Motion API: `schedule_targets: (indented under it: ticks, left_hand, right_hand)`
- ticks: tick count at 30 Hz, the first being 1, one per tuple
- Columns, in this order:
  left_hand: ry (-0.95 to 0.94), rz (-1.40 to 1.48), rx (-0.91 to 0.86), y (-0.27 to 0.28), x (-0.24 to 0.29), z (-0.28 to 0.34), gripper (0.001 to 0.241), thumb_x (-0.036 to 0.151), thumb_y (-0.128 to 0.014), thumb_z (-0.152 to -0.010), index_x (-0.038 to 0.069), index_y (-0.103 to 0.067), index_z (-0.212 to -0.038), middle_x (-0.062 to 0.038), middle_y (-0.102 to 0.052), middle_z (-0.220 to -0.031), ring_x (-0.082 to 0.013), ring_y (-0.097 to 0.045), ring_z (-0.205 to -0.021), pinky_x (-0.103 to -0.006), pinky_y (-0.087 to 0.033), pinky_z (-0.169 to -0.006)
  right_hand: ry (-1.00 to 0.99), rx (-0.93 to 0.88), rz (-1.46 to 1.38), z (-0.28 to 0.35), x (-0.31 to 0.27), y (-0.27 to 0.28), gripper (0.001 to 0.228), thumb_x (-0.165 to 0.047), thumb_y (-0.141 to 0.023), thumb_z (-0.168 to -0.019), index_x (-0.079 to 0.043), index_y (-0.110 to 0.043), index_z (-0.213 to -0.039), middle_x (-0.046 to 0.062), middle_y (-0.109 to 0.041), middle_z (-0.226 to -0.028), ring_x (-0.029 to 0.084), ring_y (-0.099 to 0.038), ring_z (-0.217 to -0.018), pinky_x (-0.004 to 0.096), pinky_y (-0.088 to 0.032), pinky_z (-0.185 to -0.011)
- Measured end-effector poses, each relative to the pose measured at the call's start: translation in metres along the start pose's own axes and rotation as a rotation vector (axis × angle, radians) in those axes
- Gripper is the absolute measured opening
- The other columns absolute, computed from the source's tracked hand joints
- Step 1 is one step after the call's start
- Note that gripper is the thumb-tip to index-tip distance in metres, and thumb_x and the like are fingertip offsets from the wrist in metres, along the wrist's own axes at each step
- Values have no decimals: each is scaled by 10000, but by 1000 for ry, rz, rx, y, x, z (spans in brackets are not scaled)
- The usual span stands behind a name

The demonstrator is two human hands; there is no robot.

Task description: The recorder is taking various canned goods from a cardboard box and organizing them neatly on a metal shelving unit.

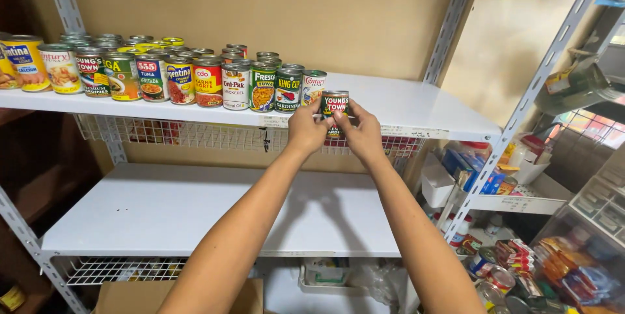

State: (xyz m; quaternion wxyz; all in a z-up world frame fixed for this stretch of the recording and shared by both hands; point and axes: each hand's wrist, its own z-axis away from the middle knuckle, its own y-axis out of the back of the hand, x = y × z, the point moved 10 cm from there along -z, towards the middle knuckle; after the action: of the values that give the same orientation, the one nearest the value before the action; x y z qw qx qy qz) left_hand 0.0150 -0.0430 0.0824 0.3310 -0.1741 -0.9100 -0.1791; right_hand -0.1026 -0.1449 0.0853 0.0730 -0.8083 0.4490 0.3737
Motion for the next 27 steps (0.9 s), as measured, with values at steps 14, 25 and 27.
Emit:
schedule_targets:
  ticks: [14, 25, 27]
  left_hand:
    - [-67, -36, 154, -15, -8, -25, 585, 64, -827, -759, 27, -657, -1318, -183, -752, -1079, -287, -733, -928, -367, -561, -838]
    - [-68, -180, 131, -11, 13, -28, 559, 112, -850, -760, 14, -682, -1284, -251, -723, -1086, -389, -714, -1000, -437, -555, -871]
    - [35, -181, 113, -10, 12, -27, 520, 111, -828, -779, 59, -708, -1282, -248, -730, -1057, -408, -707, -991, -456, -550, -859]
  right_hand:
    - [119, 105, 58, -36, 36, 7, 574, -176, -734, -950, 30, -522, -1442, 148, -742, -1175, 171, -697, -1054, 318, -572, -907]
    - [-56, 26, 123, -59, 57, 8, 566, -205, -697, -947, -16, -477, -1432, 154, -730, -1205, 206, -729, -975, 328, -585, -848]
    - [-66, 12, 302, -64, 58, 9, 593, -258, -712, -942, -19, -469, -1427, 185, -718, -1198, 251, -747, -1004, 358, -573, -876]
